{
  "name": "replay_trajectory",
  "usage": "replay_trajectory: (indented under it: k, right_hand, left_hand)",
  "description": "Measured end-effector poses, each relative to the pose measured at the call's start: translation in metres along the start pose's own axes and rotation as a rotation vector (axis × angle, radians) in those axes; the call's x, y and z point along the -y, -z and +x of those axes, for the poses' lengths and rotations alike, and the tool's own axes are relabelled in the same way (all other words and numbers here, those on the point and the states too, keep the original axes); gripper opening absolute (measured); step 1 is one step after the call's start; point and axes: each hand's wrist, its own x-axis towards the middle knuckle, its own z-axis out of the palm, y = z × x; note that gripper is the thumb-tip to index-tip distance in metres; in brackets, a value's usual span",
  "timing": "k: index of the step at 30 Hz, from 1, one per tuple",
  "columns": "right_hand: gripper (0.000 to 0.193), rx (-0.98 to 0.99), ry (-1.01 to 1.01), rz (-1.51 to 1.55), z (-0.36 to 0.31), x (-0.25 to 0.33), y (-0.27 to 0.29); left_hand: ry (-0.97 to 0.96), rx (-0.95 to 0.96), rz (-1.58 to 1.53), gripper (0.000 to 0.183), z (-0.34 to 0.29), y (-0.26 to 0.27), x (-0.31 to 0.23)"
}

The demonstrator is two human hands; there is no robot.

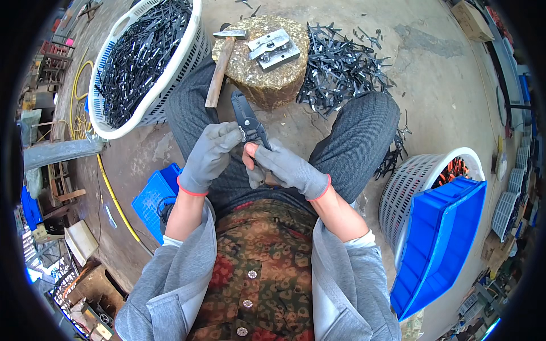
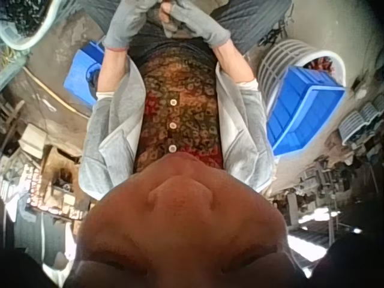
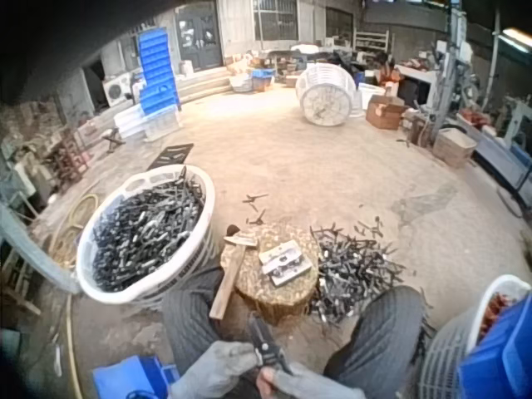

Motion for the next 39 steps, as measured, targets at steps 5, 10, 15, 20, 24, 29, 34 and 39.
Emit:
replay_trajectory:
  k: [5, 10, 15, 20, 24, 29, 34, 39]
  right_hand:
    - [0.041, -0.022, -0.027, -0.078, 0.000, 0.011, 0.000]
    - [0.042, -0.058, -0.052, -0.119, -0.005, 0.021, -0.001]
    - [0.041, -0.041, -0.034, -0.048, -0.001, 0.014, 0.001]
    - [0.041, 0.013, -0.001, -0.039, 0.008, 0.002, 0.006]
    - [0.043, 0.096, 0.002, 0.050, 0.005, 0.002, 0.009]
    - [0.053, 0.204, 0.112, 0.194, 0.009, 0.001, 0.006]
    - [0.047, 0.103, 0.117, 0.234, 0.011, -0.003, 0.004]
    - [0.034, -0.107, 0.037, 0.210, 0.013, 0.006, 0.000]
  left_hand:
    - [0.115, -0.010, -0.160, 0.030, 0.001, -0.001, 0.013]
    - [-0.007, -0.022, -0.064, 0.028, 0.002, 0.001, 0.022]
    - [-0.153, 0.025, 0.320, 0.027, 0.002, 0.011, 0.012]
    - [-0.115, 0.002, 0.202, 0.025, 0.000, 0.011, 0.009]
    - [-0.041, -0.016, 0.162, 0.022, -0.001, 0.011, 0.006]
    - [-0.151, -0.106, 0.263, 0.029, 0.001, 0.006, -0.001]
    - [0.221, -0.172, -0.091, 0.035, -0.004, 0.003, 0.000]
    - [0.034, -0.116, -0.174, 0.037, 0.000, 0.004, 0.010]
